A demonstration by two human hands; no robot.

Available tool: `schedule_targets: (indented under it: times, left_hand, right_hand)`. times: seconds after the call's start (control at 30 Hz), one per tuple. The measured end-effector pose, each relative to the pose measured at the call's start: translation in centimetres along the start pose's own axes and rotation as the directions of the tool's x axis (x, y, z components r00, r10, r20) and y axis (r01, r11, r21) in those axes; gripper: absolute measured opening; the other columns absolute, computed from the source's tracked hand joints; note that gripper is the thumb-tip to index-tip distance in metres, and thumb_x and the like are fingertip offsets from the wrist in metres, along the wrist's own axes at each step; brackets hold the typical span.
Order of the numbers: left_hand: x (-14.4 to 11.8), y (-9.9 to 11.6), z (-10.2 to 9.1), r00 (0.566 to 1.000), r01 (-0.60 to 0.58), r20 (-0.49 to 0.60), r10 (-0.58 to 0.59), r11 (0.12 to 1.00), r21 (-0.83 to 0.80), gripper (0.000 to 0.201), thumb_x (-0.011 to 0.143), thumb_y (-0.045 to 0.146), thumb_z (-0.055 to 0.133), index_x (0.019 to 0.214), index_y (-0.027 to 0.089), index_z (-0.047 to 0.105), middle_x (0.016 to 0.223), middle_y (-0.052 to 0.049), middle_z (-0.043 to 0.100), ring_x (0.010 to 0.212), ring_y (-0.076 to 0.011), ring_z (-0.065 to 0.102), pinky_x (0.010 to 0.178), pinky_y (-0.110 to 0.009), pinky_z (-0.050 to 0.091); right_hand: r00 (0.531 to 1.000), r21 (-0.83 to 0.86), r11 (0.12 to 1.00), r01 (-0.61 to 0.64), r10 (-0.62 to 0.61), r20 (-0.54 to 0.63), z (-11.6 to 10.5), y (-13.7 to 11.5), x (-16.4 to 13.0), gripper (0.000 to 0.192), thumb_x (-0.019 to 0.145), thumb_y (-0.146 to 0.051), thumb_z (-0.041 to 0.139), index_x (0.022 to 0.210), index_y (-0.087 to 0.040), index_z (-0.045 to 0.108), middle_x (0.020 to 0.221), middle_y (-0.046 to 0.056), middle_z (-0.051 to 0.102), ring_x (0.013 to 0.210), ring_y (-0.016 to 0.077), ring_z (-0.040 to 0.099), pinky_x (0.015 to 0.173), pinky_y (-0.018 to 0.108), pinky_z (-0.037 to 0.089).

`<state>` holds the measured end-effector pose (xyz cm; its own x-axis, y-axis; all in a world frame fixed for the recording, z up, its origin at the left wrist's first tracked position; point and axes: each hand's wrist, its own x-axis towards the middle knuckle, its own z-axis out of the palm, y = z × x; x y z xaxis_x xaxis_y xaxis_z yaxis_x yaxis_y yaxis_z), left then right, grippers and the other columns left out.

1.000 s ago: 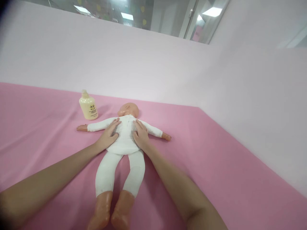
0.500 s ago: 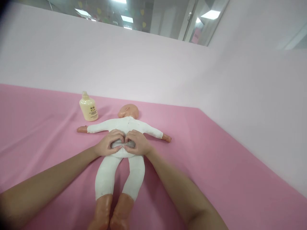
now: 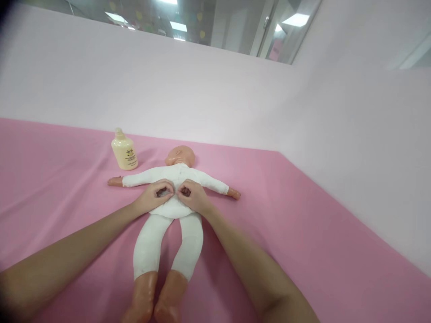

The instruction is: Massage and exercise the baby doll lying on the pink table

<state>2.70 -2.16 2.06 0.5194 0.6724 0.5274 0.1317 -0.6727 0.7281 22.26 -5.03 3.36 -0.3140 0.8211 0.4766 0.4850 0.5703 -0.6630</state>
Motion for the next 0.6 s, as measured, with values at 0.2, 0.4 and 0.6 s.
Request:
schedule_targets:
  times: [0.2,0.4,0.6]
  left_hand:
    - [-0.02,-0.32,0.11,0.995,0.069,-0.069,-0.068,0.998,0.013,0.007,0.08,0.025,0.063,0.084,0.02,0.063,0.101,-0.007,0.066,0.094,-0.0205,0.061,0.078,-0.032,0.047]
    - [0.26,-0.46,0.14,0.976,0.194,-0.104,-0.192,0.981,0.004,0.012,0.08,0.031,0.063,0.086,0.02,0.065,0.087,-0.003,0.068,0.078,-0.017,0.061,0.073,-0.031,0.047]
    - [0.23,-0.51,0.39,0.975,0.188,-0.12,-0.185,0.982,0.014,0.016,0.082,0.034,0.061,0.088,0.02,0.066,0.087,-0.003,0.068,0.079,-0.0173,0.062,0.074,-0.032,0.049]
  right_hand:
    - [0.992,-0.115,0.992,0.049,-0.062,-0.11,0.23,0.38,0.1,0.003,0.079,-0.02,0.064,0.081,-0.021,0.062,0.087,0.004,0.06,0.089,0.0186,0.058,0.084,0.035,0.046]
    - [0.992,-0.094,0.992,-0.079,0.069,-0.107,0.13,0.38,0.2,0.006,0.08,-0.021,0.062,0.086,-0.02,0.063,0.086,0.002,0.065,0.081,0.0155,0.06,0.079,0.032,0.049]
    - [0.986,-0.088,0.986,-0.139,0.13,-0.103,0.05,0.19,0.27,0.006,0.082,-0.021,0.059,0.083,-0.02,0.064,0.083,0.002,0.067,0.074,0.0141,0.06,0.072,0.029,0.049]
